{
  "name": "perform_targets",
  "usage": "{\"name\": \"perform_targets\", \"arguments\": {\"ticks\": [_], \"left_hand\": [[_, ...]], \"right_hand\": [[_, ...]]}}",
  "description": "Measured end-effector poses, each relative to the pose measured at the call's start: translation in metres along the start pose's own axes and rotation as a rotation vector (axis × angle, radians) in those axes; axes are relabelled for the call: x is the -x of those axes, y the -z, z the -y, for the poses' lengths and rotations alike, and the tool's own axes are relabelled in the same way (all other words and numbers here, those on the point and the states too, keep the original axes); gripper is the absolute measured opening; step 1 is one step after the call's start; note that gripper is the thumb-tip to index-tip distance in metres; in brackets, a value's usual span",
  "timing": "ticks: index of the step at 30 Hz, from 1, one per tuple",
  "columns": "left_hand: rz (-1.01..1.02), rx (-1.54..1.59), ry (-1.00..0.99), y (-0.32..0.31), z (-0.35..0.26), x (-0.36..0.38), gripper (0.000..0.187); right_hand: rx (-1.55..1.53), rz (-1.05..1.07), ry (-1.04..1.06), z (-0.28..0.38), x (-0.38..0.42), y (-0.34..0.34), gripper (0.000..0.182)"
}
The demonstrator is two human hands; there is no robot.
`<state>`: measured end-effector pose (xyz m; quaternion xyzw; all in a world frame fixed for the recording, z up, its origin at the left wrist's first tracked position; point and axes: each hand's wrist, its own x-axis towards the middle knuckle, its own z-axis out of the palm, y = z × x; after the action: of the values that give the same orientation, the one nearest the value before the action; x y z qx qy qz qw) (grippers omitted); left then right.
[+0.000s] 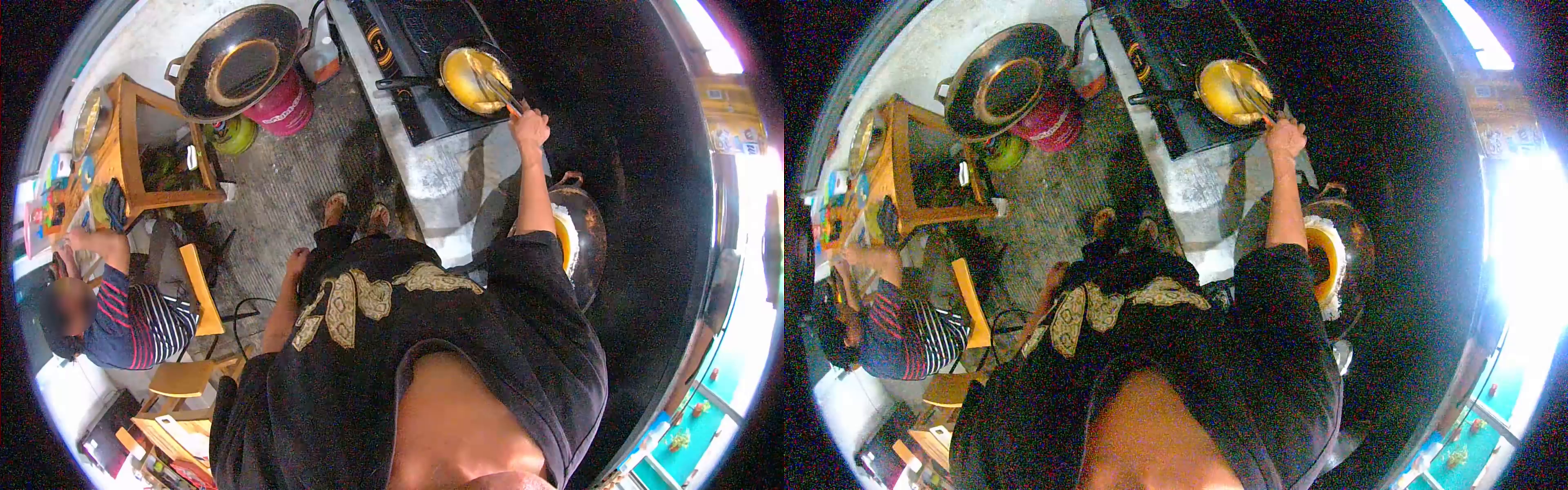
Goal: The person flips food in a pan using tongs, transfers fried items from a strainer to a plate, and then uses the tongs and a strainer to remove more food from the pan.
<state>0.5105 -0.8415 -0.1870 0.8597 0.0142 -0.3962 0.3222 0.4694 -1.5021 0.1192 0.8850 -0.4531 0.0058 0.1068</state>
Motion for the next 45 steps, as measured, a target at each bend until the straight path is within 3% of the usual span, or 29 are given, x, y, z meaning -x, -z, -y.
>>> {"name": "perform_targets", "arguments": {"ticks": [6, 9, 15, 18, 21, 24, 30, 33, 39, 42, 45], "left_hand": [[0.004, -0.031, 0.029, 0.003, -0.005, 0.002, 0.042], [0.047, -0.033, -0.089, 0.004, 0.023, -0.01, 0.042], [0.074, 0.14, -0.069, -0.003, 0.053, -0.021, 0.039], [0.082, 0.112, 0.04, -0.007, 0.057, -0.024, 0.04], [0.012, 0.141, 0.007, -0.007, 0.045, -0.012, 0.04], [0.077, 0.183, 0.032, 0.015, -0.015, 0.025, 0.039], [0.081, 0.237, 0.034, 0.002, 0.028, -0.004, 0.04], [0.008, -0.081, -0.082, 0.014, -0.001, 0.015, 0.04], [0.03, 0.084, -0.017, 0.001, 0.021, 0.003, 0.039], [0.033, 0.124, -0.025, -0.011, 0.044, -0.014, 0.04], [0.019, 0.098, 0.078, 0.018, -0.042, 0.04, 0.041]], "right_hand": [[0.035, -0.012, 0.05, 0.006, 0.004, 0.015, 0.052], [0.01, -0.071, 0.058, 0.006, -0.002, 0.009, 0.051], [0.057, -0.065, 0.086, 0.0, -0.01, -0.002, 0.043], [0.052, -0.071, 0.116, 0.002, -0.004, 0.012, 0.041], [0.033, -0.079, 0.117, 0.002, -0.002, 0.016, 0.041], [0.041, -0.058, 0.114, 0.003, -0.001, 0.02, 0.041], [0.026, -0.177, 0.157, 0.009, -0.008, 0.012, 0.041], [0.086, -0.138, 0.167, 0.008, -0.017, 0.009, 0.042], [0.071, 0.032, 0.143, -0.007, -0.03, 0.005, 0.044], [-0.172, 0.213, -0.013, -0.009, -0.033, 0.032, 0.043], [-0.336, 0.32, -0.038, -0.027, -0.052, 0.019, 0.043]]}}
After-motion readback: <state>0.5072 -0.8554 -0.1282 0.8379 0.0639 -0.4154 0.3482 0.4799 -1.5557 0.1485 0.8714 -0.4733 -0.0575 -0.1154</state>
